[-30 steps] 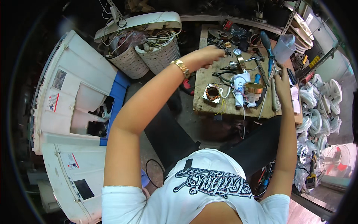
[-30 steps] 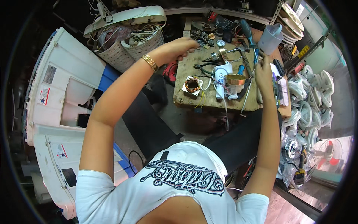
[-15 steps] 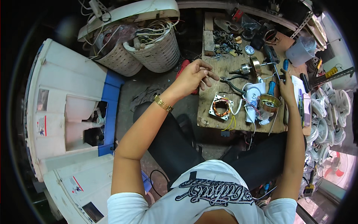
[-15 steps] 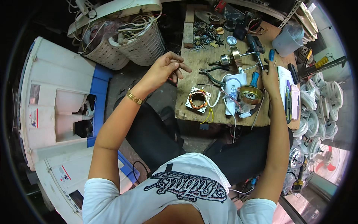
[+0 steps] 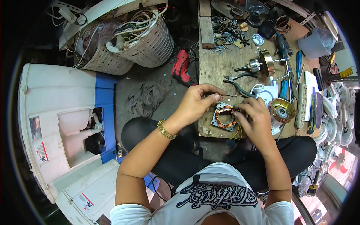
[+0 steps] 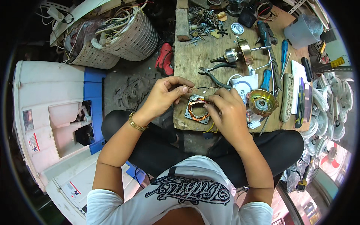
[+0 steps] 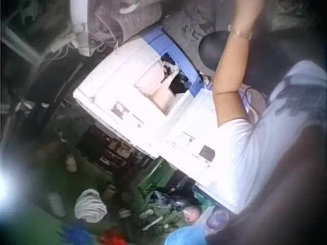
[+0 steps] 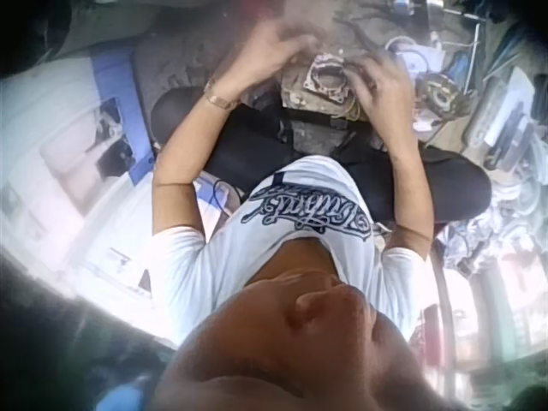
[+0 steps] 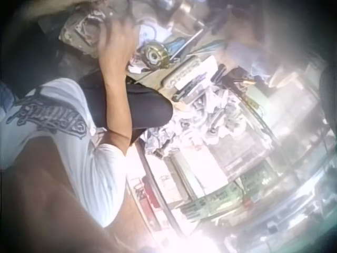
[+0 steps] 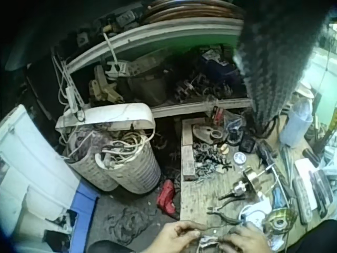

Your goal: The person sits on the floor and works on a small motor assembly, using pliers and a screwdriver to adjust wires and components. They repeatedly pick up and set down tools while manipulating the motor's internal parts.

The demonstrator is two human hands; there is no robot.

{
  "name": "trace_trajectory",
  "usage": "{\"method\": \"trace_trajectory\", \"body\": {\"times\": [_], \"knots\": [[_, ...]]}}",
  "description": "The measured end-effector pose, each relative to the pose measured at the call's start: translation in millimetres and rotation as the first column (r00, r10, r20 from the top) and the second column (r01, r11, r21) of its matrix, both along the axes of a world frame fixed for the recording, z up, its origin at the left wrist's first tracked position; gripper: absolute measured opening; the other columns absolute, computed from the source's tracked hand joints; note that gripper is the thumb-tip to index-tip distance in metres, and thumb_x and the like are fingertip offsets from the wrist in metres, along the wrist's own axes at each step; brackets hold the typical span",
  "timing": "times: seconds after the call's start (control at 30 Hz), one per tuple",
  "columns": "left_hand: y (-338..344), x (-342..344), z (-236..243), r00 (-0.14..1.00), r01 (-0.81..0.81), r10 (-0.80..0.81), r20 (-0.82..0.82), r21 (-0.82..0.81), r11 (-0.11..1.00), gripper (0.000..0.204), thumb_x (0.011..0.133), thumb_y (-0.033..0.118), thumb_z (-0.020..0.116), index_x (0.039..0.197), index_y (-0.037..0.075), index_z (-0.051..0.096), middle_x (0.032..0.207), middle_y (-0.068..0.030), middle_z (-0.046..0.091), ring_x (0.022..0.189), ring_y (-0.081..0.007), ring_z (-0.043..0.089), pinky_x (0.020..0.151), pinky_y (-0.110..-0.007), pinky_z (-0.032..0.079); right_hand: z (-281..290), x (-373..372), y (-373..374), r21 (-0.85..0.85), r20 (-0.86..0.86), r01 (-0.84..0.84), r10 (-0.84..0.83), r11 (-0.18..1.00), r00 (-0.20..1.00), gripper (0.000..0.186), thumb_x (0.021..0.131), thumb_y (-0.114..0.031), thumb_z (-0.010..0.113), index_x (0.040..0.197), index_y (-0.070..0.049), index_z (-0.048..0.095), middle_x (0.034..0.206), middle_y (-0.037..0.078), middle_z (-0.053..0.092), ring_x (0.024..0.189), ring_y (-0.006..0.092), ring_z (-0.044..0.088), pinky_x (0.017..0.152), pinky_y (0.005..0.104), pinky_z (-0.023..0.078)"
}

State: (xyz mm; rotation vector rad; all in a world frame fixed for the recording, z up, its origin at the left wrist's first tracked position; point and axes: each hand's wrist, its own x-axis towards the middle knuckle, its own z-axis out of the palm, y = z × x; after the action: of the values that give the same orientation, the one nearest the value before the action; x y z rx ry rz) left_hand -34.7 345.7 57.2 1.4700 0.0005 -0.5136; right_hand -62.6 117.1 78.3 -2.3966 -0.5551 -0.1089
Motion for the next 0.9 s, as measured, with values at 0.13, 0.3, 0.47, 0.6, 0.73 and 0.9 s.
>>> {"method": "trace_trajectory", "body": {"times": [0.13,0.3,0.47,0.6,0.73,0.9], "knots": [[0,-9,-9,0.998,-0.059,0.059,0.015,-0.056,0.997,0.018,0.095,0.005,0.068,0.111,-0.004,0.071,0.1,-0.0062,0.073,0.087,-0.0077,0.065,0.076,-0.023,0.05,-7,4,5,0.01,-0.089,0.029,-0.028,1.0,0.996,0.021,0.078,-0.01,0.078,0.094,0.002,0.071,0.092,0.013,0.065,0.086,0.0325,0.059,0.074,0.04,0.047],[-8,-14,-22,0.994,-0.106,0.107,0.004,-0.126,0.986,0.019,0.096,0.007,0.068,0.112,-0.003,0.071,0.099,-0.0049,0.072,0.089,-0.008,0.065,0.079,-0.023,0.053,-15,6,3,0.022,-0.158,0.062,-0.058,0.998,0.986,0.019,0.078,-0.011,0.078,0.091,0.0,0.071,0.088,0.013,0.064,0.084,0.0337,0.062,0.072,0.0414,0.049],[-10,-12,-23,0.999,-0.042,0.042,0.004,-0.061,0.997,0.015,0.096,0.003,0.066,0.108,-0.005,0.071,0.101,-0.0076,0.073,0.092,-0.0088,0.064,0.084,-0.026,0.052,-17,8,6,-0.012,-0.175,0.088,-0.089,0.996,0.981,0.013,0.078,-0.011,0.077,0.088,-0.004,0.073,0.087,0.01,0.065,0.083,0.0325,0.063,0.072,0.0427,0.05],[-7,-12,-29,0.999,-0.049,0.049,0.012,-0.014,0.999,0.015,0.096,0.003,0.066,0.107,-0.005,0.071,0.099,-0.0065,0.073,0.092,-0.0093,0.064,0.084,-0.026,0.051,-17,7,6,-0.02,-0.152,0.076,-0.079,0.997,0.985,0.012,0.079,-0.011,0.076,0.088,-0.005,0.072,0.087,0.01,0.065,0.084,0.0326,0.063,0.071,0.043,0.05],[-5,-12,-27,0.998,-0.063,0.063,-0.017,-0.01,0.998,0.015,0.096,0.003,0.066,0.107,-0.005,0.071,0.098,-0.0063,0.073,0.091,-0.0095,0.064,0.085,-0.027,0.051,-19,7,5,-0.024,-0.152,0.068,-0.071,0.997,0.986,0.012,0.079,-0.012,0.076,0.088,-0.005,0.071,0.088,0.01,0.065,0.085,0.0325,0.064,0.072,0.0433,0.05],[-1,-11,-26,0.996,-0.079,0.079,-0.031,0.008,0.997,0.015,0.096,0.004,0.066,0.107,-0.006,0.071,0.098,-0.0067,0.073,0.092,-0.0098,0.064,0.085,-0.027,0.052,-18,8,5,-0.032,-0.164,0.073,-0.077,0.997,0.983,0.013,0.08,-0.012,0.076,0.089,-0.004,0.071,0.09,0.01,0.065,0.087,0.0325,0.064,0.073,0.0436,0.051]]}}
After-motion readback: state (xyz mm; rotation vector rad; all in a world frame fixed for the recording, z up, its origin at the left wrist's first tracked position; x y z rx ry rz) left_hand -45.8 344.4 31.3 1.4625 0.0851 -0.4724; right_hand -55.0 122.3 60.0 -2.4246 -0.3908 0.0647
